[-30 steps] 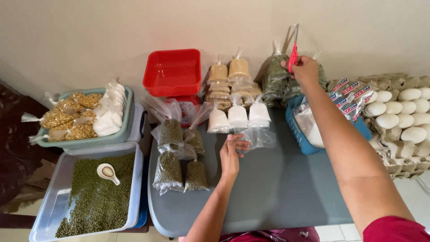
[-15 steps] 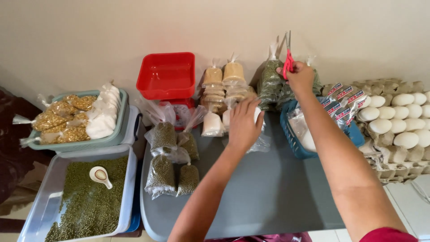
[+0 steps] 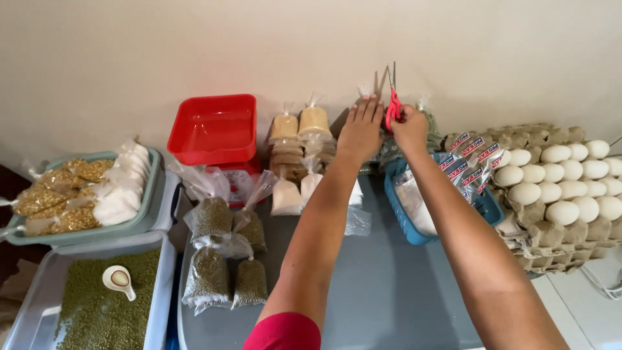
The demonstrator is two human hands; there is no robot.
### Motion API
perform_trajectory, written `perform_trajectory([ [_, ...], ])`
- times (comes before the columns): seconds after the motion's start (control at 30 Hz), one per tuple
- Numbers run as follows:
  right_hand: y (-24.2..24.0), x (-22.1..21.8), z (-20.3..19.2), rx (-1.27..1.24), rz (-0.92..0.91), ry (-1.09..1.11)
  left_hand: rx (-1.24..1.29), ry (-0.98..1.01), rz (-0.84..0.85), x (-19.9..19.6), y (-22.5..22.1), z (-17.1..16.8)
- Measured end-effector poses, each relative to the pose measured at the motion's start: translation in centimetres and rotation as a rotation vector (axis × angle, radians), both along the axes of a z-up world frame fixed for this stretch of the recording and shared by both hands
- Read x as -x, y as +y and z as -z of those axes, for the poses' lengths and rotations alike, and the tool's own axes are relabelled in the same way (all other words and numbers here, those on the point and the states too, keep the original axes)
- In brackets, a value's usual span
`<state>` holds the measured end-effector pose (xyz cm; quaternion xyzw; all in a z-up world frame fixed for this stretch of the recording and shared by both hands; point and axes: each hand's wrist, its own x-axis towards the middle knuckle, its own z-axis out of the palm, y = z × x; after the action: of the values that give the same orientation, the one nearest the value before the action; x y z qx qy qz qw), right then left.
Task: The person is packaging mung beans by scooping them into small plastic bags, tying the bags, and then using scissors to trim the excess plastic from the tops.
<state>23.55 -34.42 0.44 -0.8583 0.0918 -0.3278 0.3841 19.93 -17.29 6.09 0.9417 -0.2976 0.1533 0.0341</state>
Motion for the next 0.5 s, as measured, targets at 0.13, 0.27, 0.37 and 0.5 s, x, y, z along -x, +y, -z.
perform_trajectory([
  [0.13, 1.9, 2.9, -2.5, -0.037, -0.002, -0.041, -0.069, 0.017, 0.037, -0.5, 0.7, -0.8],
  [0.27, 3.0, 6.3, -5.9, -0.169, -0.047, -0.077, -0.053, -0.018, 0.058, -0.9, 1.4, -0.7],
  [0.37, 2.5, 6.6, -5.7, -0.224, -0.113, -0.081, -0.056, -0.025, 0.068, -1.1, 1.4, -0.6],
  [0.5, 2.7, 7.4, -6.0, -0.127, -0.079, -0.061, -0.096, -0.057, 0.057, -0.9, 1.4, -0.9],
])
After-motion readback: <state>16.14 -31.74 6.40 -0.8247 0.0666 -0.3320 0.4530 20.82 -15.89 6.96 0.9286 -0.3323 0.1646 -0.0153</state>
